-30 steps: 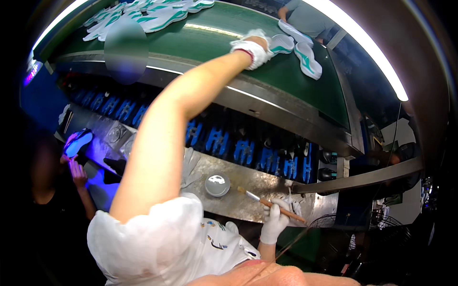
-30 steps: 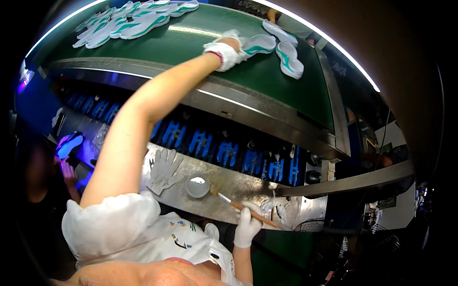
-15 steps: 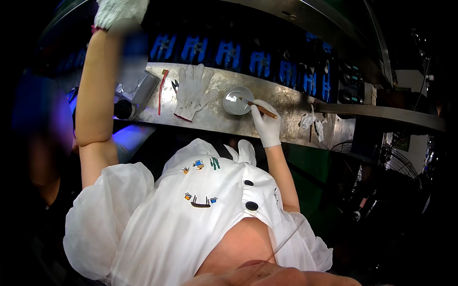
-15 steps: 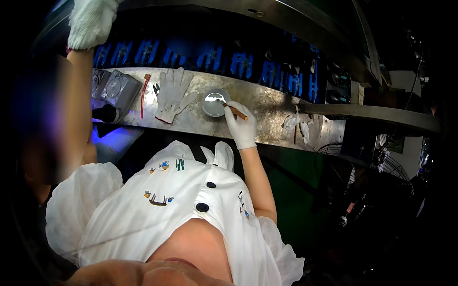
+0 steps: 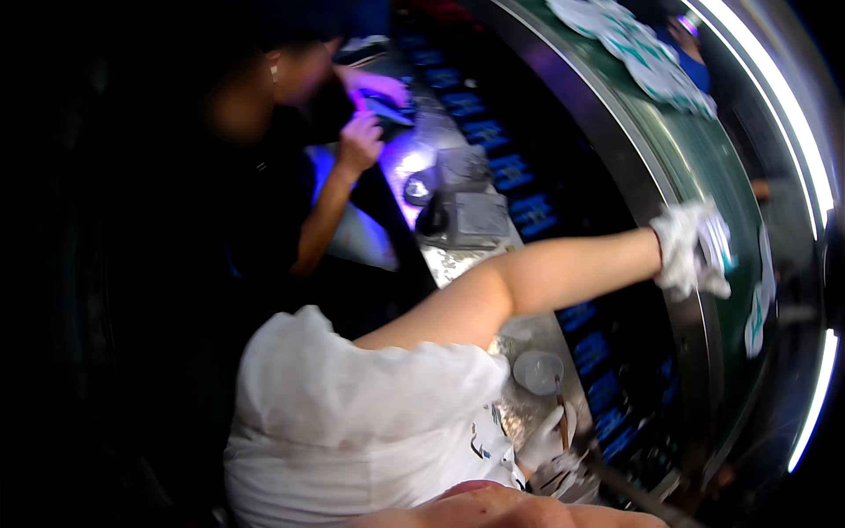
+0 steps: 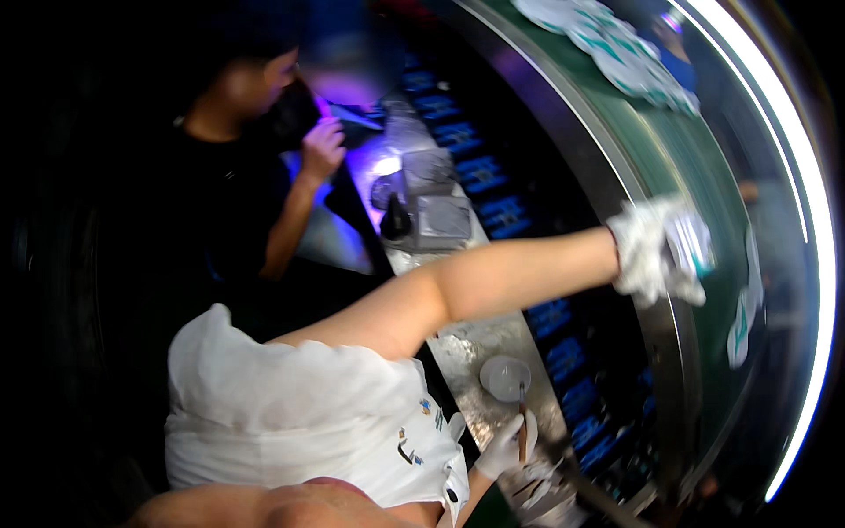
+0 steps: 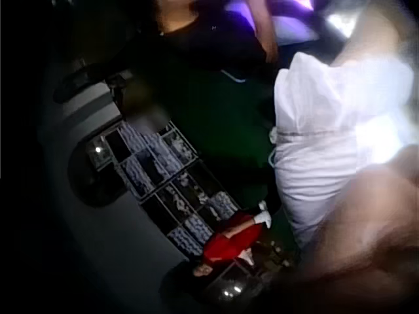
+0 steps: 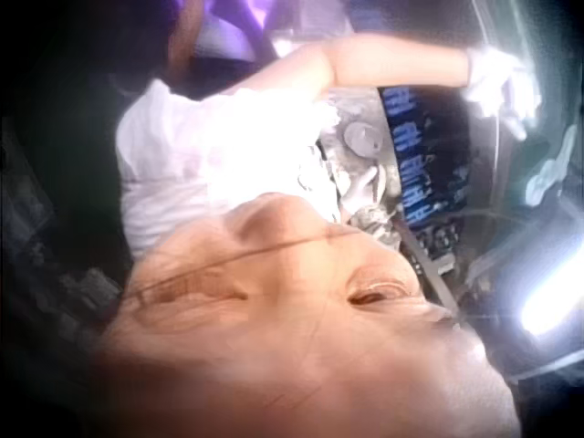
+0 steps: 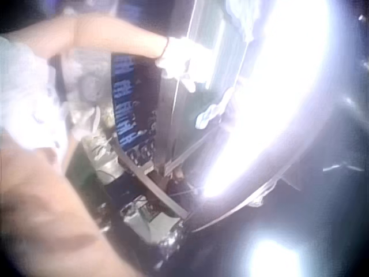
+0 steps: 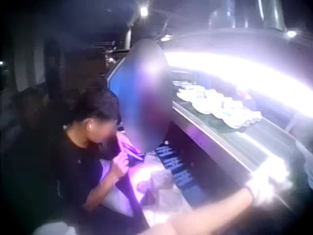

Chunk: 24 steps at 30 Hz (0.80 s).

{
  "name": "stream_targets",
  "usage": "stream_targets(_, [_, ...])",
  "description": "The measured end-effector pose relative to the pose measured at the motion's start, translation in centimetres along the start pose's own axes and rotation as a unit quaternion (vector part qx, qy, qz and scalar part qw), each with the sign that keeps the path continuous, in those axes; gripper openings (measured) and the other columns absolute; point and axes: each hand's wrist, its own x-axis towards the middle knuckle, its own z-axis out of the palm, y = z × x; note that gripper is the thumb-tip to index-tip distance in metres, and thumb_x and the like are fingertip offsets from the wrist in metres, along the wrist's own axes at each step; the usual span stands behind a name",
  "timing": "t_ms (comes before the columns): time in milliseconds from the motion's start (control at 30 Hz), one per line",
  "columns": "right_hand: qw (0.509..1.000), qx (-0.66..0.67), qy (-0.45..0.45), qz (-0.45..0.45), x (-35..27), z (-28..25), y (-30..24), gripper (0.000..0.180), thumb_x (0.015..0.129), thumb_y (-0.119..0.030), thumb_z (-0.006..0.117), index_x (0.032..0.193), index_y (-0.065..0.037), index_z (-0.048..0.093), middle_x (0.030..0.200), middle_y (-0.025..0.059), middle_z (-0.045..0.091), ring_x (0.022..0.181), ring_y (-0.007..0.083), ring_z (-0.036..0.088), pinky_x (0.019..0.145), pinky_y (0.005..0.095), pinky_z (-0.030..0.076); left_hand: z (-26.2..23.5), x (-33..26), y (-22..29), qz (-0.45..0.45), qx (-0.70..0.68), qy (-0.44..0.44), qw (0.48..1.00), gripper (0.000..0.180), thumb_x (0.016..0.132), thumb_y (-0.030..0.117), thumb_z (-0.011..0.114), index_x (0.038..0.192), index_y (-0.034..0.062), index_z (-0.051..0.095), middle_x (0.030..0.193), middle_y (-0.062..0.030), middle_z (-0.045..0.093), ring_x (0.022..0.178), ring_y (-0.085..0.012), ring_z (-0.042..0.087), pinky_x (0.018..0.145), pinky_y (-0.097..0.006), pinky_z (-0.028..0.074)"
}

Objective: The person picks up white shoe soles from a conveyor belt and uses a paintbrush to apply a teal-colored substance to the edges. They handle the soles one at a time, rotating them to cover the perimeter before placing them back on the belt. The person eventually sits down on a stool while continuing the task.

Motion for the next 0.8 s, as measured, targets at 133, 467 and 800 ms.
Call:
stream_targets(133, [1.000, 0.013, -0.012, 0.013, 0.3, 1.1, 2.3, 0.015, 0.084, -0.006, 0.058, 0.094, 0.003, 0.062, 0.090, 0.0145, 0.064, 0.081, 0.0228, 0.062, 0.074, 0.0328, 0.049, 0.4, 1.8, -4.3, 0.011, -0.092, 0.018, 0.996, 0.039, 0.083, 0.056, 0.047, 0.082, 0.0170, 0.051, 0.075, -0.0023, 0.050, 0.061, -0.0208, 0.043, 0.047, -0.034, 0.041])
stream_targets(467, [0.992, 0.070, -0.086, -0.058, 0.6, 1.4, 0.7, 0.015, 0.080, -0.009, 0.062, 0.093, -0.002, 0.063, 0.086, 0.0122, 0.064, 0.077, 0.0231, 0.062, 0.069, 0.0321, 0.050, -1.1, 3.0, -5.2, 0.043, -0.090, -0.030, 0.995, 0.041, 0.082, 0.059, 0.045, 0.089, 0.0200, 0.055, 0.087, -0.0033, 0.055, 0.075, -0.0228, 0.051, 0.054, -0.042, 0.051])
stream_targets(800, [0.984, 0.150, 0.010, -0.094, 2.6, -2.4, -9.3, 0.016, 0.076, -0.012, 0.066, 0.092, -0.007, 0.064, 0.083, 0.0099, 0.064, 0.073, 0.0233, 0.063, 0.063, 0.0315, 0.051, -0.5, -4.8, -1.4, -0.044, 0.108, -0.163, 0.980, 0.034, 0.088, 0.035, 0.037, 0.111, 0.0096, 0.036, 0.110, -0.0121, 0.037, 0.097, -0.0297, 0.041, 0.077, -0.045, 0.041])
